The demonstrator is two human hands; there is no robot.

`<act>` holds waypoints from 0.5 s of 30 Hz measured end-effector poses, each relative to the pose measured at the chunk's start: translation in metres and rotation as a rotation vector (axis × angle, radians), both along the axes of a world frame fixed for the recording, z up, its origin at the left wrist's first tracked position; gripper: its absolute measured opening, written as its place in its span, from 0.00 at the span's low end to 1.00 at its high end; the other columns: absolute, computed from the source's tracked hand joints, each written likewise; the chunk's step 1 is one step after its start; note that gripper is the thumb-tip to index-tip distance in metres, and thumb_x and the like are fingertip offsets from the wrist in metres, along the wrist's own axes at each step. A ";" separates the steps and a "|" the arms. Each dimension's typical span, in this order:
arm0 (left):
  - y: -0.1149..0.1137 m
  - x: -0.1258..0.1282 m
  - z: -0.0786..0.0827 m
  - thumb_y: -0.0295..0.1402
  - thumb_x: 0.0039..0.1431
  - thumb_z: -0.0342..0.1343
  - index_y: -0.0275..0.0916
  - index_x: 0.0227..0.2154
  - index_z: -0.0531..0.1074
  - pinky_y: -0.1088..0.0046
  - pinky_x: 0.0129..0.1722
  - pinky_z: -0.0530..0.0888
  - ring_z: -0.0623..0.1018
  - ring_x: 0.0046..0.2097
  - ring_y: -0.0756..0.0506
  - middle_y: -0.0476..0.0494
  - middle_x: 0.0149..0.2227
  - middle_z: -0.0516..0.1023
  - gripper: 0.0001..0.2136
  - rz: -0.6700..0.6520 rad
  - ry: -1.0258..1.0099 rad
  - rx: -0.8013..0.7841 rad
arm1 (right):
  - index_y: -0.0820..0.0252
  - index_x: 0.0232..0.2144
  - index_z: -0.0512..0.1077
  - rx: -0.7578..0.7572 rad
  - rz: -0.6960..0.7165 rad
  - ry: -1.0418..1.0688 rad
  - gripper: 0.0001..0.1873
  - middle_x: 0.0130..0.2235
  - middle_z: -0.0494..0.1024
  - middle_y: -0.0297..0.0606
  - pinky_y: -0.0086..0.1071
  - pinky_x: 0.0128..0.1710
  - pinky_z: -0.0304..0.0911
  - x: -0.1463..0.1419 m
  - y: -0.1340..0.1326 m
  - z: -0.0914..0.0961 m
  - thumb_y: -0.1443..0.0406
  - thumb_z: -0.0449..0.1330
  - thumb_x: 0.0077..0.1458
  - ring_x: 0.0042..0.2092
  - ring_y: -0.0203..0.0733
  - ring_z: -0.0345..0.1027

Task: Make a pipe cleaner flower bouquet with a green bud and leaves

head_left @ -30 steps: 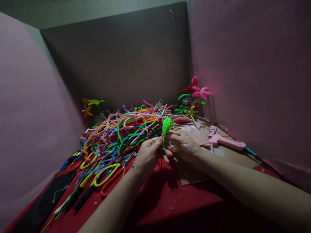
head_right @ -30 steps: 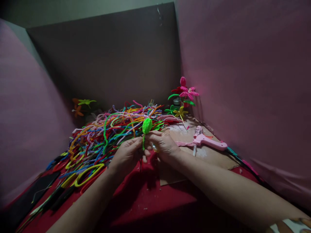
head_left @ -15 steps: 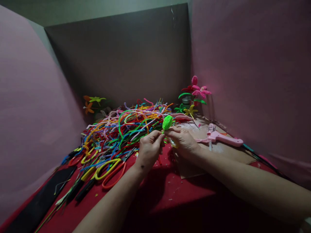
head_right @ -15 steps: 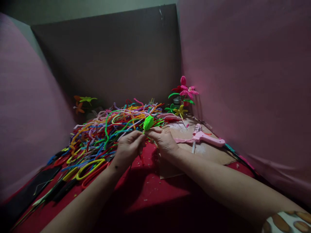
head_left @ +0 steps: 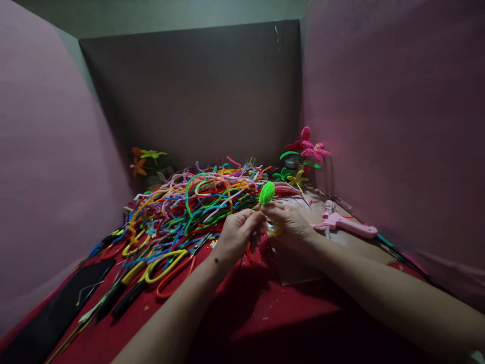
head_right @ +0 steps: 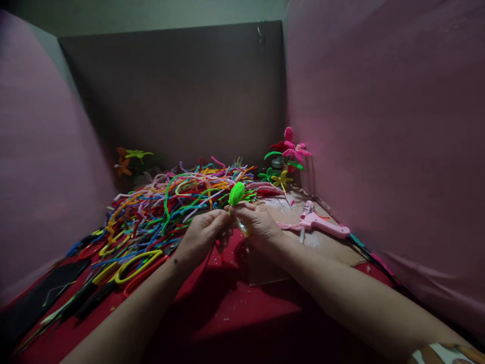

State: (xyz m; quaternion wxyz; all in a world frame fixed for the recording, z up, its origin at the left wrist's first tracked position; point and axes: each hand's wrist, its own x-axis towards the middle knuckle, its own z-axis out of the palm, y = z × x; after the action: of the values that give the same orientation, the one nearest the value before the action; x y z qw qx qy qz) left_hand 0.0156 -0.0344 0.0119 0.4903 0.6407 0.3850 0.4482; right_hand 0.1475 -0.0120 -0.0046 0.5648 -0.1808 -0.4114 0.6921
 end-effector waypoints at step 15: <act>0.000 -0.005 0.005 0.37 0.52 0.55 0.35 0.25 0.68 0.82 0.11 0.60 0.64 0.14 0.56 0.53 0.18 0.68 0.10 0.032 -0.125 -0.075 | 0.60 0.31 0.78 0.213 -0.061 -0.185 0.08 0.28 0.75 0.34 0.33 0.39 0.56 0.003 0.004 -0.006 0.63 0.63 0.46 0.34 0.37 0.65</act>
State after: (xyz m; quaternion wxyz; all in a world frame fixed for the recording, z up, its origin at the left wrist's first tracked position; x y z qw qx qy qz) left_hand 0.0102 -0.0347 0.0165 0.5297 0.5865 0.3803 0.4805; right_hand 0.1506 -0.0084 -0.0103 0.5613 -0.1953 -0.5271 0.6075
